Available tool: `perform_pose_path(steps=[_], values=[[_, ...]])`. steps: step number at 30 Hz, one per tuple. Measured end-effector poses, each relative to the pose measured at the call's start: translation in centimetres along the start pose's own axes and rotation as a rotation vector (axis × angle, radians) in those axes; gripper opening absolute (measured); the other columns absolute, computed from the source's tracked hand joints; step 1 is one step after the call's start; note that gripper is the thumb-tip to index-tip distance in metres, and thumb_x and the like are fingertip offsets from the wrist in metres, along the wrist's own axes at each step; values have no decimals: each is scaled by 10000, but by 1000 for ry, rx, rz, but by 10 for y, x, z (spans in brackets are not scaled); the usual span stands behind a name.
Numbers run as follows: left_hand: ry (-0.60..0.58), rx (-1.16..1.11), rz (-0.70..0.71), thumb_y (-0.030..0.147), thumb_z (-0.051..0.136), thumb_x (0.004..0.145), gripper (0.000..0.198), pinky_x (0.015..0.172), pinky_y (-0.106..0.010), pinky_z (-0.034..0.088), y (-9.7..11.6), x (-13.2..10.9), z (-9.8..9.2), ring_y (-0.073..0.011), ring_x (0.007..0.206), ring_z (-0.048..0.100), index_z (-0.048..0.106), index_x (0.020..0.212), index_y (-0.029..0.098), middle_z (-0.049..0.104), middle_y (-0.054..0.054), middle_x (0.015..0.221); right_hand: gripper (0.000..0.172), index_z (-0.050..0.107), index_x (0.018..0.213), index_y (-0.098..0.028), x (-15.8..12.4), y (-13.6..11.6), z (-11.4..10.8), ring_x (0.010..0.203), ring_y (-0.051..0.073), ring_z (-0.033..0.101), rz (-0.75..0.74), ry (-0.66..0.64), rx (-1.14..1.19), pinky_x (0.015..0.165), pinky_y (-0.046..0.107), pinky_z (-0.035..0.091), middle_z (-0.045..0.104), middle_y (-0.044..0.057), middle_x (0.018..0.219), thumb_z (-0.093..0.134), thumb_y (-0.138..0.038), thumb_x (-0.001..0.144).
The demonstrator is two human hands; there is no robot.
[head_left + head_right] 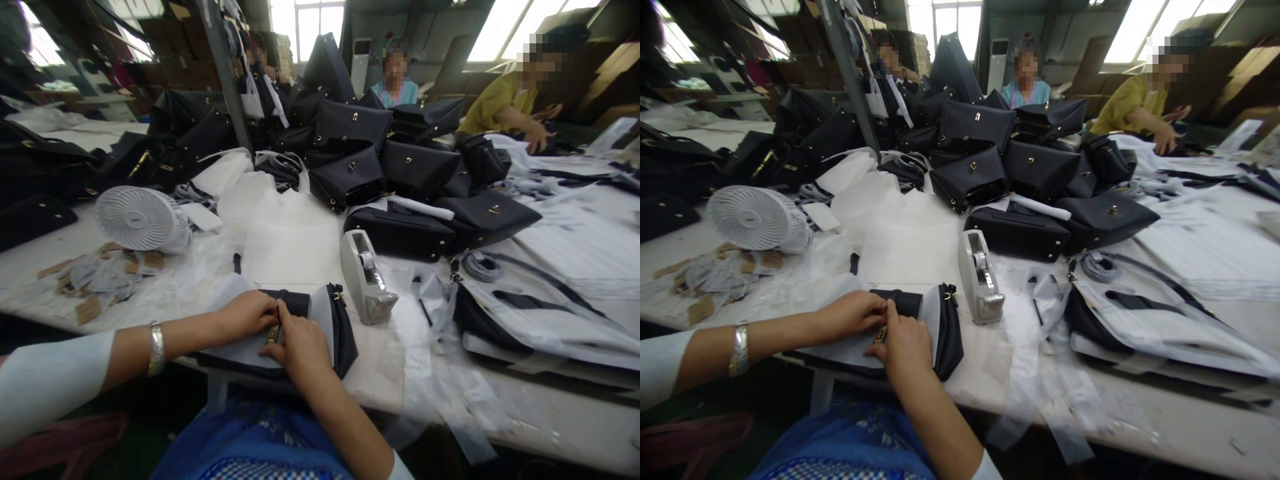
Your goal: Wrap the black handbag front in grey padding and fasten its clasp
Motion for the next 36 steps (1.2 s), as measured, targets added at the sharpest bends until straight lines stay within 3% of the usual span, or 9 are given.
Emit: perform_pose_path(steps=[11,15,26,32,36], values=[[78,91,52,190,622,965,71,823,-373,531,1,-6,6,-189,853,657,673,929,156,686,-16,889,925,392,1566,-147,2,2,3,1118,330,692,-9,15,13,923,411,507,743,166,1172,854,-460,828],[129,90,70,164,548,952,106,784,-351,499,4,-14,9,-216,861,637,654,963,162,674,-52,919,931,380,1573,-147,2,1,3,1108,332,697,-16,19,11,916,409,505,745,167,1173,849,-463,833],[191,-26,133,279,421,972,184,734,-333,452,3,-36,21,-221,809,605,579,899,216,629,-50,894,875,345,1591,-130,0,0,2,1101,321,690,-12,-2,-5,905,414,505,743,154,1172,786,-428,897],[234,-154,101,350,402,962,245,727,-311,487,-9,-39,12,-204,781,624,592,889,213,650,-44,865,934,351,1590,-148,0,0,1,1105,321,692,-6,5,7,912,406,501,743,154,1170,830,-463,852],[248,-224,72,363,332,992,349,661,-272,506,-13,-37,8,-170,698,639,645,1025,211,694,-37,894,947,349,1590,-152,1,1,2,1107,325,692,3,0,1,908,408,501,740,162,1181,839,-465,842]])
Point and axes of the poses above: each hand's wrist, its own x-axis towards the middle knuckle, its own z-axis out of the palm, y = z × x, the point moved 7 cm from there along x, towards the middle knuckle
